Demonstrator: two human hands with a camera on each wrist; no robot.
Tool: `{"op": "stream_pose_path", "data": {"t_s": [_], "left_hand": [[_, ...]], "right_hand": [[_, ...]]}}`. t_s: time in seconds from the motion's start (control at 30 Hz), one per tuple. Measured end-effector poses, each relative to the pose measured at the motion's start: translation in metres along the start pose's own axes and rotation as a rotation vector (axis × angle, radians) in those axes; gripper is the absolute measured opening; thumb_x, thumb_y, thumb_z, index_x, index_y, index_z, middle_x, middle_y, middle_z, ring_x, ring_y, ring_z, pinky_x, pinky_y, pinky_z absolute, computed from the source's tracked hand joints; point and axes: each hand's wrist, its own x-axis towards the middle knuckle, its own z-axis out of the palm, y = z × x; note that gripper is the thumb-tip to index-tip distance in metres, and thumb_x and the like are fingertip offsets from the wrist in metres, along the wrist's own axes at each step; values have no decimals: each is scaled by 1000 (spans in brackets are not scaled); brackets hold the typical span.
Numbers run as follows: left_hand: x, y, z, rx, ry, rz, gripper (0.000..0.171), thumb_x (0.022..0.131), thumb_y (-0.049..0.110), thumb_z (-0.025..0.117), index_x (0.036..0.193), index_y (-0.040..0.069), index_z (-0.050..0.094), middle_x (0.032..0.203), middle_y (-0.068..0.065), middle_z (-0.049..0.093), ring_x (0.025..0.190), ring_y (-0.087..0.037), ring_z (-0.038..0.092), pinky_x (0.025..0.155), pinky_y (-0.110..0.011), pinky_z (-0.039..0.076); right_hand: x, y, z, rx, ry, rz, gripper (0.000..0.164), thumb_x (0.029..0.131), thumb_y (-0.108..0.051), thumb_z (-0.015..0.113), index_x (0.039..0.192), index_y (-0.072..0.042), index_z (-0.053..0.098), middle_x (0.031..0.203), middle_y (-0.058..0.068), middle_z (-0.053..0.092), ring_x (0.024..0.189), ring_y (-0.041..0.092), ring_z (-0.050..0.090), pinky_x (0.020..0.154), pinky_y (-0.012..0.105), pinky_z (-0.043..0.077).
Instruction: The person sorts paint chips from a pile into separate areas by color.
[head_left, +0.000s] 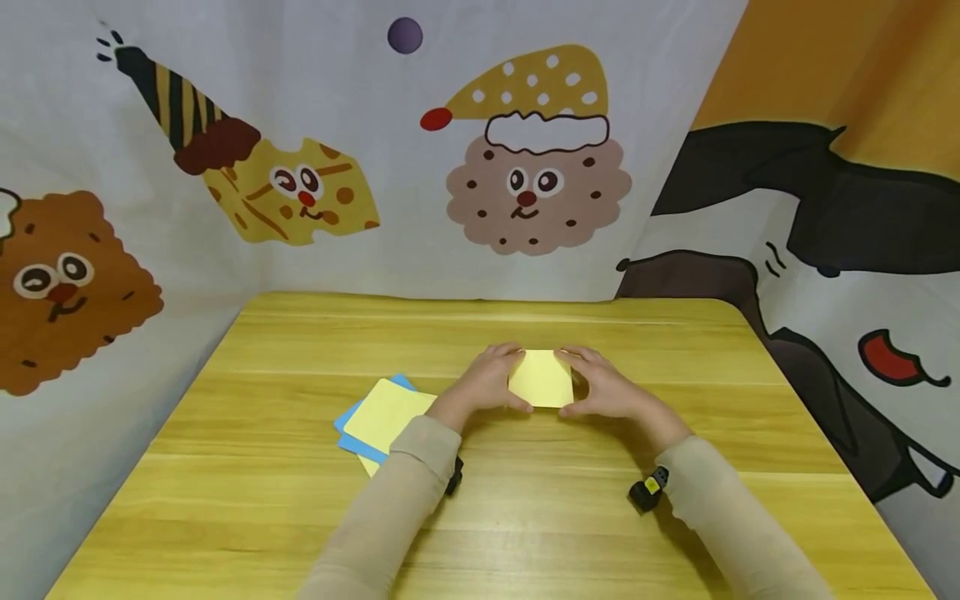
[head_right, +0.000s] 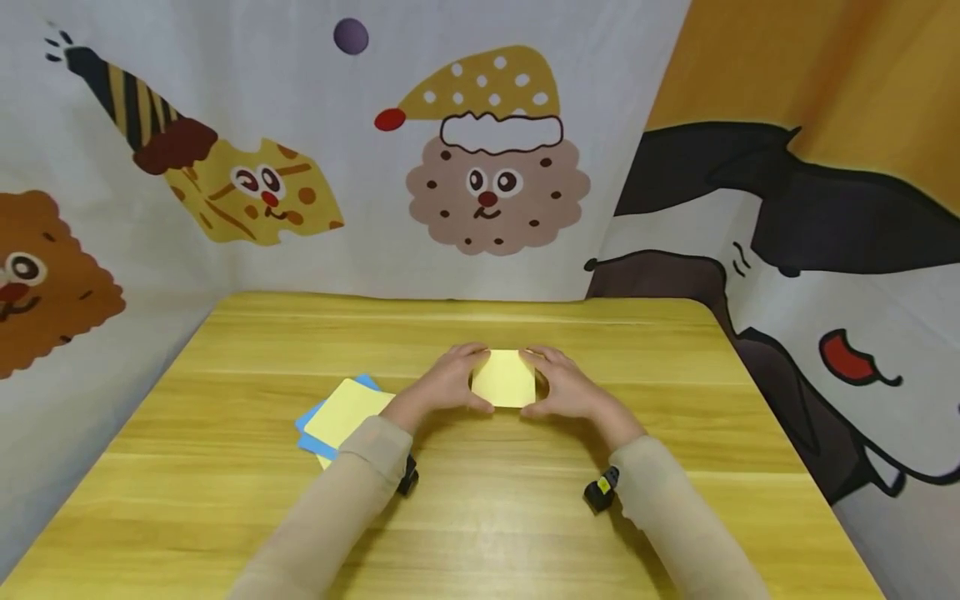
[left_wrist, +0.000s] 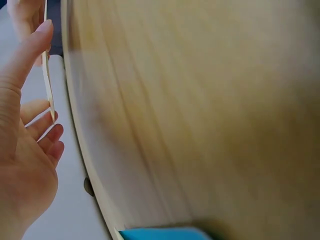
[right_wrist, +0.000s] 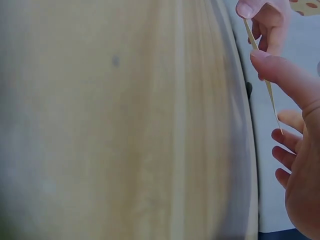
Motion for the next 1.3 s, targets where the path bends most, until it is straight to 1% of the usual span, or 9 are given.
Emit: {"op": "stream_pose_path", "data": {"t_s": [0.23,0.47,0.63,0.77,0.97,1.07,1.23,1.3], "left_hand": [[6,-2,2,53,-30,-32,105,69,54,80,146,-1,35,151,-13,32,137,-28,28,111,-42,23],[6,-2,5,59,-66,-81,103,70,53,80,146,0,35,151,-12,32,137,-29,27,111,-42,22],[9,-4,8,73,-63,-88,102,71,54,79,146,1,36,150,-11,33,136,-28,28,111,-40,23],[10,-5,10,77,-67,-92,102,71,54,79,146,1,36,151,-10,32,137,-28,27,110,-39,24],[9,-4,9,93,-79,-97,102,72,57,77,147,1,35,152,-11,30,138,-29,26,111,-40,23],[8,-4,9,83,-83,-106,104,71,57,77,147,0,34,152,-10,30,138,-29,25,111,-40,22],[7,-4,9,46,-80,-122,108,70,58,77,148,0,30,153,-11,28,139,-29,24,111,-41,22],[6,-3,9,27,-73,-124,109,69,57,78,148,0,30,153,-11,27,139,-29,23,111,-42,22]], "right_hand": [[8,9,3,14,-29,-6,104,68,-47,84,149,-7,33,150,21,27,134,44,24,102,64,24],[12,13,6,38,-87,-5,102,71,-46,82,150,-5,30,151,22,24,136,43,22,103,63,22],[12,15,7,29,-101,-7,101,74,-46,80,150,-3,29,151,23,24,136,45,21,103,64,22],[12,16,7,35,-120,3,99,76,-47,78,150,-4,28,152,21,22,137,43,19,104,63,20],[12,16,7,31,-150,15,99,78,-49,75,151,-3,26,155,18,18,139,41,15,105,63,18],[12,15,7,34,-146,11,99,78,-49,75,150,-2,27,154,19,19,139,42,16,105,63,18],[11,15,6,45,-123,16,101,75,-50,77,150,-4,28,154,19,20,139,41,17,106,62,17],[10,15,5,29,-116,28,102,74,-52,77,151,-6,28,155,18,20,139,39,16,107,60,16]]}}
